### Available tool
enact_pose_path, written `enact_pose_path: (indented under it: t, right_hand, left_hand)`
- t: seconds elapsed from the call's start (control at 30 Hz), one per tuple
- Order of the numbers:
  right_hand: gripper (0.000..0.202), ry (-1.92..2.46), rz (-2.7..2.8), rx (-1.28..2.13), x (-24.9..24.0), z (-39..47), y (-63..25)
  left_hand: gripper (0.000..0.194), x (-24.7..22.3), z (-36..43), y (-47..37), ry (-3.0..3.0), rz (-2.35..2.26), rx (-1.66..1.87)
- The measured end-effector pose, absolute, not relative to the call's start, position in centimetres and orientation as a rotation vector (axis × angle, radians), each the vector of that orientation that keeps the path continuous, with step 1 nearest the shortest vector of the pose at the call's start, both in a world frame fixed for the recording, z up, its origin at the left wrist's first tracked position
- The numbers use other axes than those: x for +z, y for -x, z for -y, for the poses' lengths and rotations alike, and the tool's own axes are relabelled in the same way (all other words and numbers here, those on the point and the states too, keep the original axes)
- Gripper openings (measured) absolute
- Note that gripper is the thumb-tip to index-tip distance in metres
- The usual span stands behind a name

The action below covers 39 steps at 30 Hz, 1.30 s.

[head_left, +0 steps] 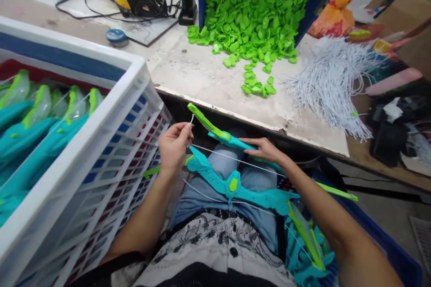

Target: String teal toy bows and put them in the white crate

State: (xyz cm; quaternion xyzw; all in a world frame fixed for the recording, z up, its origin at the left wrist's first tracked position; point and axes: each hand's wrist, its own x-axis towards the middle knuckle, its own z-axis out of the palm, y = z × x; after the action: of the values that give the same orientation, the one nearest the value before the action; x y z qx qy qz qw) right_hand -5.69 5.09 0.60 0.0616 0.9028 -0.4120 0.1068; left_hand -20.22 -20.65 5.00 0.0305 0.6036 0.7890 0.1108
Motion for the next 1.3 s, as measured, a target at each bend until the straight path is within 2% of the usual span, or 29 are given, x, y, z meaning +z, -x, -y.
enact_pose_path:
  t: [0.27, 0.43, 0.63, 0.8, 1.0, 1.13, 1.3]
  right_hand:
    - [0.049, -0.196, -2.646, -1.195, 0.2, -5.6, 5.7]
    - [0.05, -0.174, -2.643, -1.19, 0.1, -5.6, 5.8]
    - [0.049, -0.125, -2.667, -1.178, 0.4, -5.1, 5.7]
    - [0.05, -0.065, -2.718, -1.152, 0.4, -4.8, 5.0]
    - [0.037, 0.037, -3.044, -0.99, 3.5, -3.5, 8.0]
    - [0.029, 0.153, -3.234, -1.179, 6.4, 0.3, 14.7]
    - [0.013, 0.358, -2.976, -1.54, 7.3, 3.4, 20.9]
  left_hand:
    - [0.021, 4.4, 20.3, 23.8, -0.249, -2.097, 2.102]
    - [0.02, 4.4, 20.5, 24.4, -0.324, -2.146, 2.03]
    - [0.02, 4.7, 20.0, 25.0, -0.338, -1.965, 2.151]
    - [0.039, 5.8, 19.3, 25.6, -0.337, -1.693, 2.17]
    - [0.033, 5.9, 20.1, 25.3, -0.275, -1.668, 2.138]
    - [0.033, 5.9, 20.9, 24.3, -0.285, -1.621, 2.128]
    - [0.033, 5.9, 21.7, 23.7, -0.275, -1.623, 2.124]
